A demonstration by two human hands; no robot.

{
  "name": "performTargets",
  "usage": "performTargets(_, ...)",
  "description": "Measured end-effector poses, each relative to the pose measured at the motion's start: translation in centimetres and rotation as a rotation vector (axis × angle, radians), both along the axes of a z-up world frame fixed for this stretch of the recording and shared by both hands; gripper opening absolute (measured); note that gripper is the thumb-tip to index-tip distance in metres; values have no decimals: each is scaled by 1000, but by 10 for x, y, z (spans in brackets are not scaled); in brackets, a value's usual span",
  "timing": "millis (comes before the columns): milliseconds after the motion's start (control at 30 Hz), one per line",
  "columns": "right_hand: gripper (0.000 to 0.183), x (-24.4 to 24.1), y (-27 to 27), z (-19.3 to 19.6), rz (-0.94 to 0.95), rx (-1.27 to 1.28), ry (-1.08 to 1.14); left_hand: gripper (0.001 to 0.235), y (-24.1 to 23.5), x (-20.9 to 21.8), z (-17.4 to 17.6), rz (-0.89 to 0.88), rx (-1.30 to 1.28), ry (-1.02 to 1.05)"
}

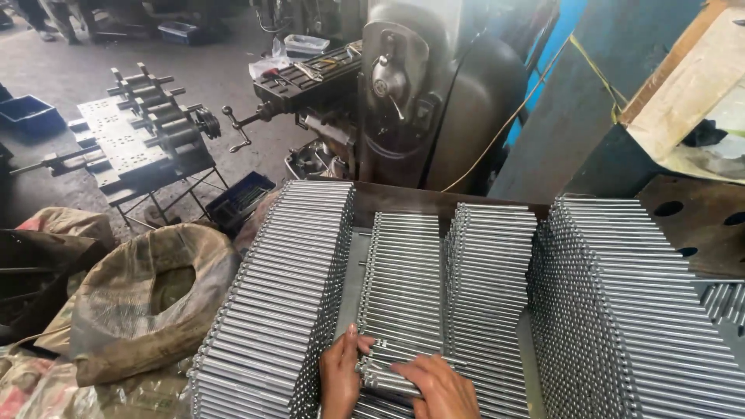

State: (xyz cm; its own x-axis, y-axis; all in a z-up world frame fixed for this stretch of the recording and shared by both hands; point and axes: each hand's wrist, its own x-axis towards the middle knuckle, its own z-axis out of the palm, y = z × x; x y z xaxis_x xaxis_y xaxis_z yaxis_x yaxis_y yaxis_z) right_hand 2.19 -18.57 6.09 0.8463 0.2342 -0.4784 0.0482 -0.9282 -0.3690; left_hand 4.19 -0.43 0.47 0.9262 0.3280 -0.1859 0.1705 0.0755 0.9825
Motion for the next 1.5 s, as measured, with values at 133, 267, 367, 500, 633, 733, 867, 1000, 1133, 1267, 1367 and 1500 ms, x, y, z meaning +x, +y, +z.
performTargets(133, 87, -2, -4, -20, 121, 29, -513, 47, 1, 3, 28, -31, -155, 205)
performTargets(267, 20, -6, 8, 24, -121, 720, 78, 51, 8, 5, 22, -129, -407, 137)
performTargets(367, 36, -2, 6, 28, -414, 757, 387, 48, 10, 4, 21, -159, -400, 25)
performTargets(500, 16, -10, 17, 23, -113, 106, -98, 51, -6, 4, 12, -108, -181, -52)
performTargets(633, 13, -19, 20, 15, -87, 219, -218, 49, -8, -6, 2, -76, -105, -66)
performTargets(733, 25, -18, 14, 15, -68, 161, -226, 50, -3, -12, 16, -38, -27, -50)
performTargets(867, 68, -10, 1, -2, 178, -18, -794, 40, 0, -16, 31, -53, -66, 30)
performTargets(1000, 61, -26, 8, 13, 174, 27, -718, 44, 5, -20, 46, -129, -38, 83)
performTargets(1133, 28, -28, 13, 35, -244, 638, 116, 48, 3, -18, 37, -265, -242, 90)
performTargets(1267, 23, -37, 24, 29, -73, 122, -293, 46, -13, -19, 23, -139, -66, -3)
performTargets(1367, 16, -34, 27, 23, -188, 346, -134, 49, -15, -24, 25, -184, -126, -53)
performTargets(1500, 16, -27, 19, 16, -45, 129, -234, 53, -2, -17, 17, -47, 1, 30)
